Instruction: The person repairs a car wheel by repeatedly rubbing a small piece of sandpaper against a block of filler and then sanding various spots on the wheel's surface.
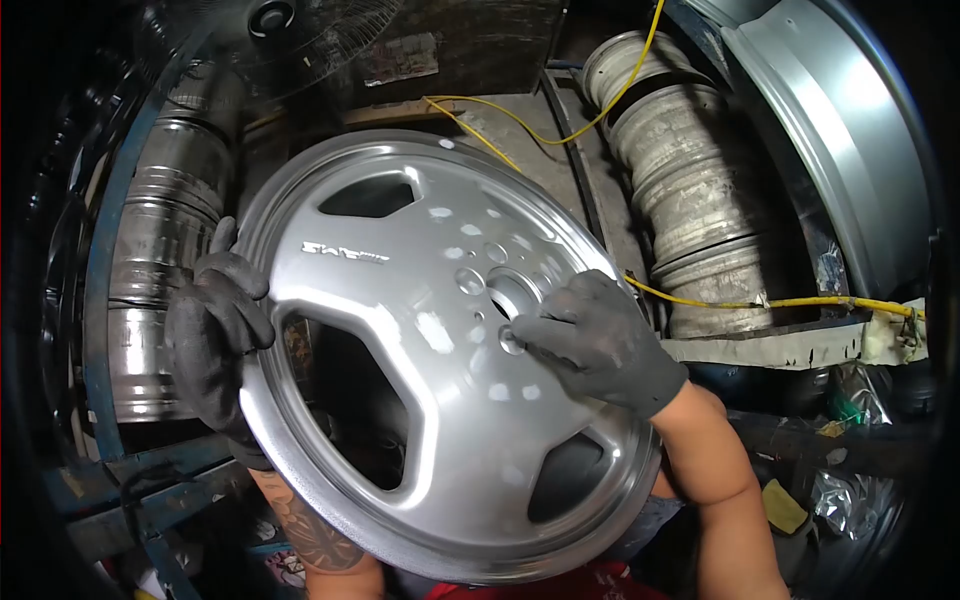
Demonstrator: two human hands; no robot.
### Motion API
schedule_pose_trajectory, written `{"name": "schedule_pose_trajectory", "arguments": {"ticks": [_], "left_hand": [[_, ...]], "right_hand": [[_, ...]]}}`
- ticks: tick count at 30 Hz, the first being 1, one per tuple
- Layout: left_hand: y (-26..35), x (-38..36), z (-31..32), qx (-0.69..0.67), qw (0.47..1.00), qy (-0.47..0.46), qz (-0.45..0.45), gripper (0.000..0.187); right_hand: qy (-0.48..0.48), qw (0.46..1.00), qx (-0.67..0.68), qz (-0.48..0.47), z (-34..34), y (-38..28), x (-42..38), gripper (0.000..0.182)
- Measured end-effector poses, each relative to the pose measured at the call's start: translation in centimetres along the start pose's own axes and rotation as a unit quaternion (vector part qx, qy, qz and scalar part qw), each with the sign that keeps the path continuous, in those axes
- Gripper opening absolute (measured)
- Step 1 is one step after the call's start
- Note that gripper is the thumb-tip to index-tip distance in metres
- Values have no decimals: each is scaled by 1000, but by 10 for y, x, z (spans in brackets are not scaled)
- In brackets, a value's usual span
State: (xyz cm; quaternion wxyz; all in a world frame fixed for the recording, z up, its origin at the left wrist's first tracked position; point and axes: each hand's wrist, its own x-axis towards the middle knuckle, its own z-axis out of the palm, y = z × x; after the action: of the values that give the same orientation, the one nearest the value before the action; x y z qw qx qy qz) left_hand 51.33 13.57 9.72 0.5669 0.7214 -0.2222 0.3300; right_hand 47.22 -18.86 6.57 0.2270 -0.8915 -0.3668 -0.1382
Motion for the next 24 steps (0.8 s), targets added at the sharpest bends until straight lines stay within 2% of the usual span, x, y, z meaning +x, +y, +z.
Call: {"name": "schedule_pose_trajectory", "arguments": {"ticks": [1,3,4,7,8,12,15,20,24], "left_hand": [[0,-2,2,-4,1000,-6,21,36],[-1,-3,8,-38,999,3,10,35],[-1,-4,7,-60,998,21,-24,34],[-11,3,-11,-33,993,-83,77,32],[-13,-3,-11,-57,994,-70,61,32],[-29,-4,-20,-124,989,-73,24,26],[-33,-1,-31,-91,985,-127,75,31],[-11,0,-6,-84,996,-16,-22,31],[-11,-5,-8,-83,996,-35,-4,31]], "right_hand": [[11,1000,-1,-7,6,1,2,28],[24,1000,-7,-6,5,1,-4,28],[26,1000,-8,-4,3,2,-7,28],[49,999,2,-7,5,0,1,28],[56,998,8,-3,6,-2,-1,29],[2,1000,4,25,3,0,-8,28],[-29,999,17,25,1,-1,-9,26],[17,1000,-20,10,3,-2,-8,28],[35,999,-12,-13,9,4,-5,26]]}}
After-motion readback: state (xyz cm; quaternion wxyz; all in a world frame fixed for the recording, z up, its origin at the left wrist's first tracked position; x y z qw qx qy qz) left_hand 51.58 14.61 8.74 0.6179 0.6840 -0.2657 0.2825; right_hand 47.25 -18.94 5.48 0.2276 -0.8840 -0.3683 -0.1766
